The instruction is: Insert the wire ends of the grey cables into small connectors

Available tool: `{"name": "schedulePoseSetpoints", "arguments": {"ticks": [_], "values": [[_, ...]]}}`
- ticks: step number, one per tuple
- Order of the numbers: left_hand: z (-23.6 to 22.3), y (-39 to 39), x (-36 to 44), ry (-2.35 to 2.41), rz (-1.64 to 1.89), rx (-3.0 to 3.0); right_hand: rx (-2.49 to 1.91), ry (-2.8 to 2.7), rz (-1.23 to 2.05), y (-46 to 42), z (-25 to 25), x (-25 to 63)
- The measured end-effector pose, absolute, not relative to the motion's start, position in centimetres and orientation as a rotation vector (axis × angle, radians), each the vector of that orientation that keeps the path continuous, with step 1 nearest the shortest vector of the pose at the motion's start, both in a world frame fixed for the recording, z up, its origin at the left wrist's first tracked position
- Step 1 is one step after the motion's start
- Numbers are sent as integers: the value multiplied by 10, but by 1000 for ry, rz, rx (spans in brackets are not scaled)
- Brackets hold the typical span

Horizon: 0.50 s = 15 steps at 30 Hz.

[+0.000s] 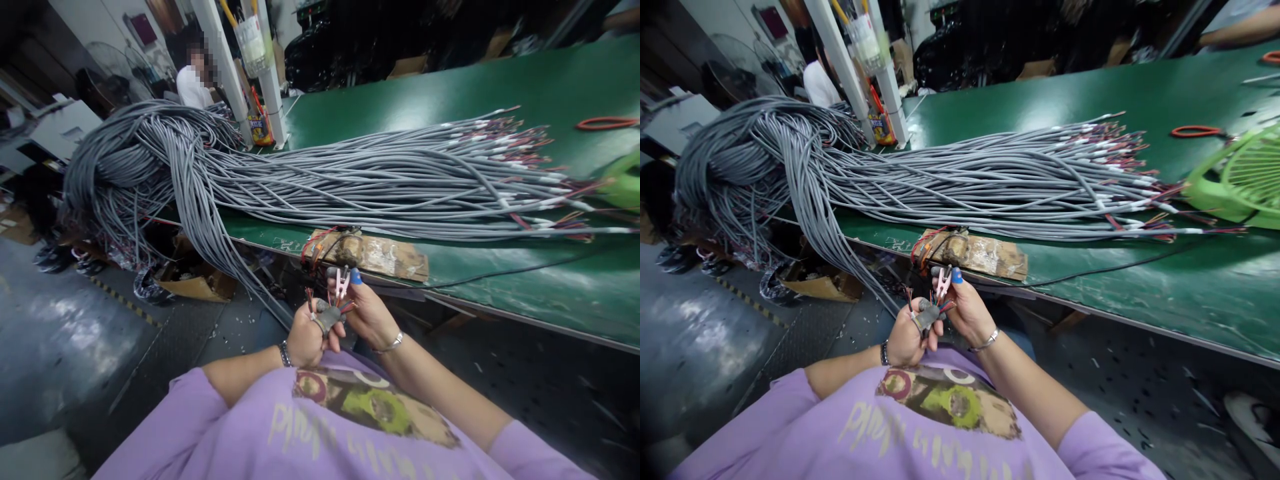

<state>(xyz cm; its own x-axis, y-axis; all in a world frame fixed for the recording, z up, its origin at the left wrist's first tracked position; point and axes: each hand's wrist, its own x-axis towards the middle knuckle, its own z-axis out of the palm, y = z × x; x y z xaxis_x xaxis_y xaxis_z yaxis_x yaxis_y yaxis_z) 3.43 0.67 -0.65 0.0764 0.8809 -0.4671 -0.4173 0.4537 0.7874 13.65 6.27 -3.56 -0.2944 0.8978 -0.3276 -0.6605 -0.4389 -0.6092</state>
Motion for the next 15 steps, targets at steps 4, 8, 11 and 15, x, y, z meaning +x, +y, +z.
{"name": "schedulePoseSetpoints", "arguments": {"ticks": [4, 8, 11, 15], "values": [[-6, 6, 33, 1072, 1070, 532, -772, -419, 1934, 62, -37, 137], [-8, 3, 29, 1049, 1077, 537, -713, -462, 1936, 61, -40, 139], [-11, 0, 23, 1057, 1055, 578, -695, -512, 1953, 61, -41, 145], [-18, -4, 15, 1087, 1040, 660, -755, -696, 2101, 56, -36, 159]]}}
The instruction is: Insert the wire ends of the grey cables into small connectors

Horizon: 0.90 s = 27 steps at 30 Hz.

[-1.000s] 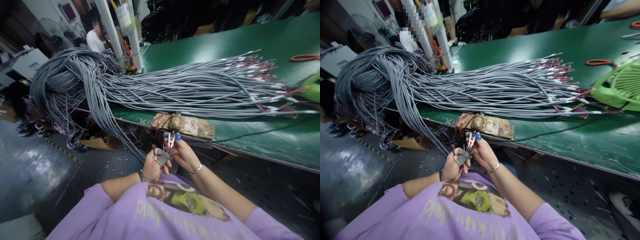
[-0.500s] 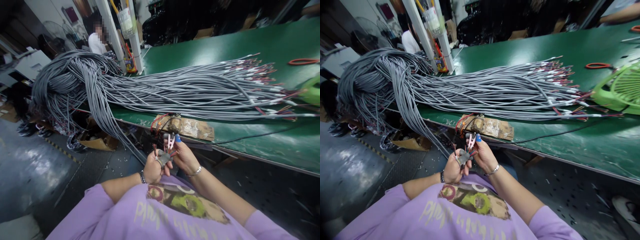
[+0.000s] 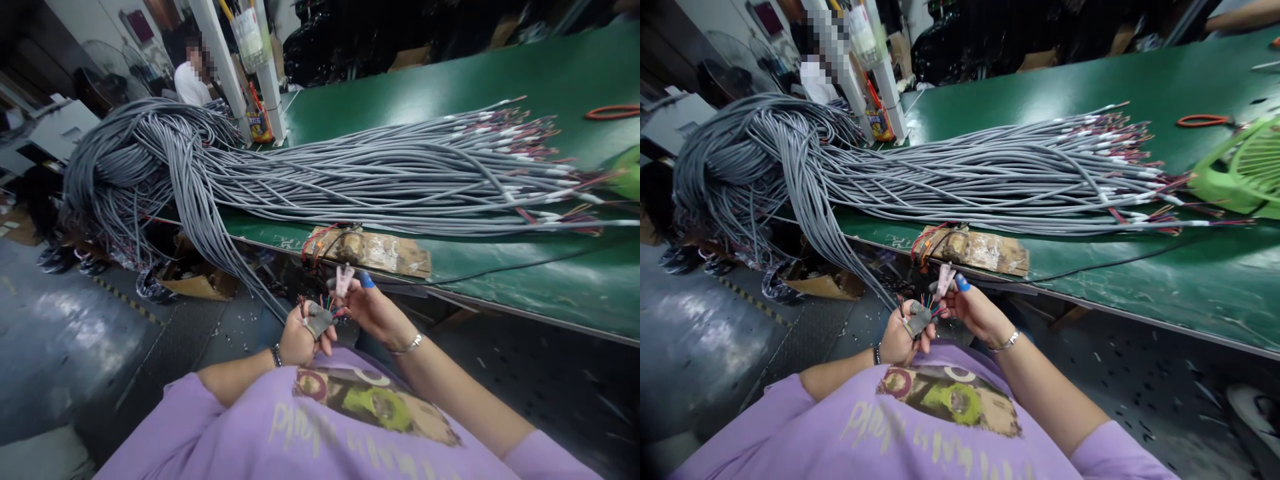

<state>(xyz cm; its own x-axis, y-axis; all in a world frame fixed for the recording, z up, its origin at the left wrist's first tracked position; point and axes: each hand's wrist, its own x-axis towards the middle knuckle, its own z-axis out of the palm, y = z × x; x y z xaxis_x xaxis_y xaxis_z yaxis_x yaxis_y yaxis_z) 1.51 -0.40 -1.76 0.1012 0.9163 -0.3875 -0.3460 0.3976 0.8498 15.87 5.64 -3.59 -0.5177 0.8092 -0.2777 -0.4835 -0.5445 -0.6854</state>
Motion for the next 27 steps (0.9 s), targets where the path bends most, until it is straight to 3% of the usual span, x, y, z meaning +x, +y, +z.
{"name": "schedulePoseSetpoints", "arguments": {"ticks": [8, 14, 21, 27], "values": [[-21, -2, 14, 1126, 831, 868, -876, -1333, 1900, 44, -14, 168], [-15, 4, 17, 1136, 607, 826, -975, -1748, 1507, 43, -14, 170], [-21, 6, 19, 1206, 851, 685, -1028, -1465, 1631, 33, -29, 175], [-19, 8, 19, 1186, 855, 718, -1163, -1214, 1552, 21, -36, 160]]}}
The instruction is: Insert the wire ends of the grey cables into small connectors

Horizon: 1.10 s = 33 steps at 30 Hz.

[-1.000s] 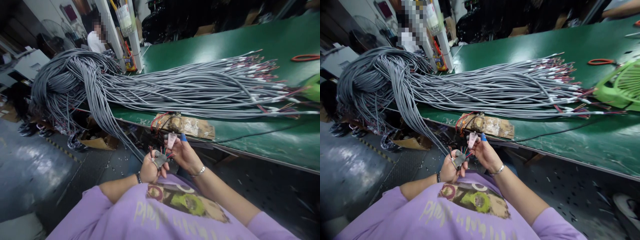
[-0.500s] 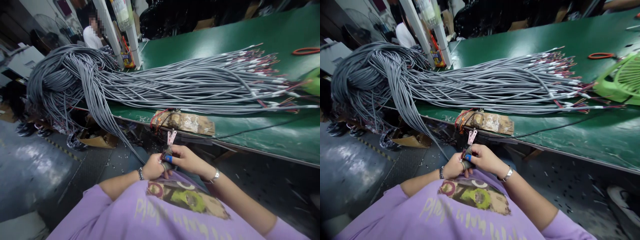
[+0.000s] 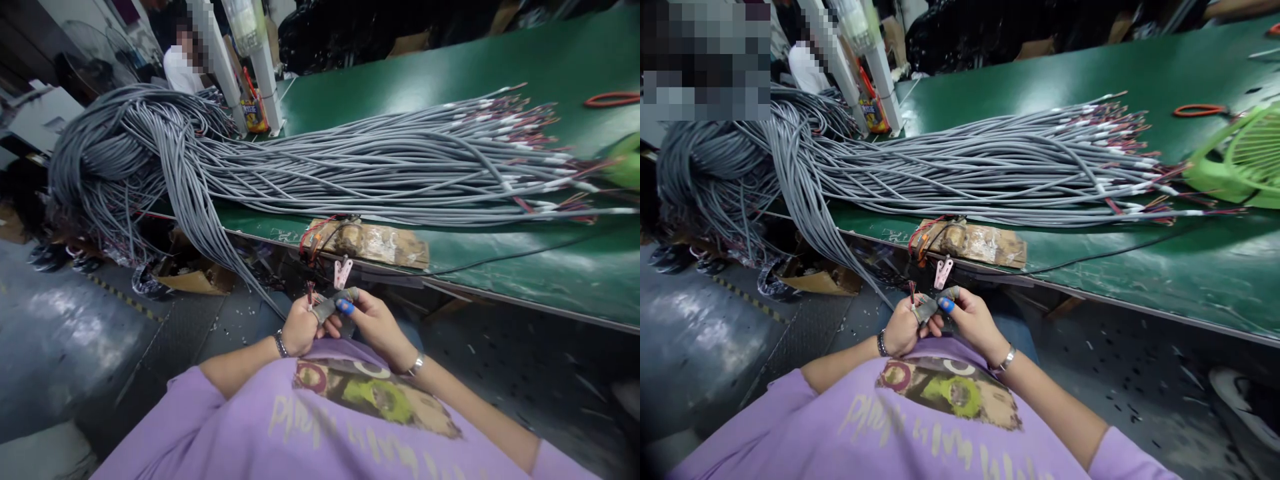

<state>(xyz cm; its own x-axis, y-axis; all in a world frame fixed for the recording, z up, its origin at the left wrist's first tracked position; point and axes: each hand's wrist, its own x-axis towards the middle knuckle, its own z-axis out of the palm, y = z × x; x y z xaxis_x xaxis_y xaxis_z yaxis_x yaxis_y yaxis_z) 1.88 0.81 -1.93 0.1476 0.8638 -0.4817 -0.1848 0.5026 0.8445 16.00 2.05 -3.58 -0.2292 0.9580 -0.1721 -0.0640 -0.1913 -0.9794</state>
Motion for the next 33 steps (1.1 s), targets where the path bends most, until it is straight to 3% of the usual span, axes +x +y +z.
{"name": "schedulePoseSetpoints", "arguments": {"ticks": [5, 9, 19, 29, 33], "values": [[-17, 7, 12, 1127, 642, 905, -1114, -1272, 1718, 31, -29, 160], [-23, 3, 10, 1111, 685, 876, -1174, -1228, 1809, 38, -29, 156], [-31, 5, 13, 1175, 1008, 580, -1202, -1089, 1699, 34, -32, 154], [-25, 3, 13, 1077, 782, 721, -1195, -1174, 1696, 37, -30, 146], [-25, 3, 12, 1113, 872, 644, -1261, -1022, 1611, 40, -41, 147]]}}
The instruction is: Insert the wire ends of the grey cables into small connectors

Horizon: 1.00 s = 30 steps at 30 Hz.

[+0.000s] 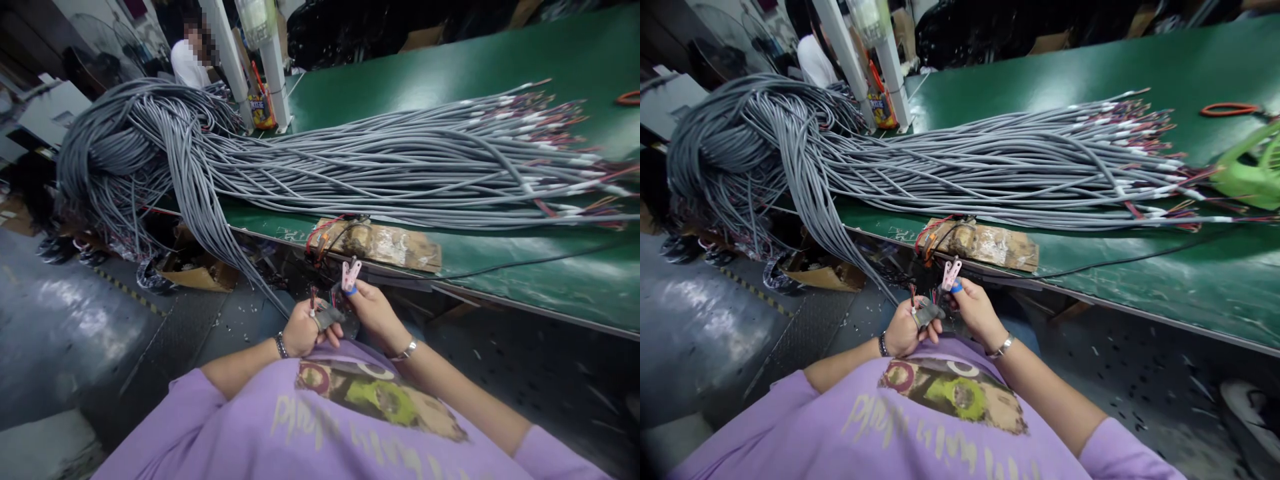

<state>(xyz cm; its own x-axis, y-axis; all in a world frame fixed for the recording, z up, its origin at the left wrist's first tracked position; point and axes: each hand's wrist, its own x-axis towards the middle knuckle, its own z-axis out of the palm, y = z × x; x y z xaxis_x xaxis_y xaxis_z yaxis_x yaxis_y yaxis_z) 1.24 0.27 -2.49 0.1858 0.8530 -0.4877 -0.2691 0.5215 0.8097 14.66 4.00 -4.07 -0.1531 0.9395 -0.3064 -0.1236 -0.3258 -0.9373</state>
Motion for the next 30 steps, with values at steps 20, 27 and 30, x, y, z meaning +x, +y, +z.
{"name": "schedulePoseSetpoints", "arguments": {"ticks": [20, 27, 30], "values": [[-31, 5, 14, 1209, 1014, 610, -1231, -1067, 1695, 25, -19, 145], [-30, 5, 15, 1208, 1001, 621, -1202, -1010, 1733, 25, -23, 141], [-31, 3, 13, 1234, 977, 662, -1219, -1037, 1698, 29, -24, 143]]}}
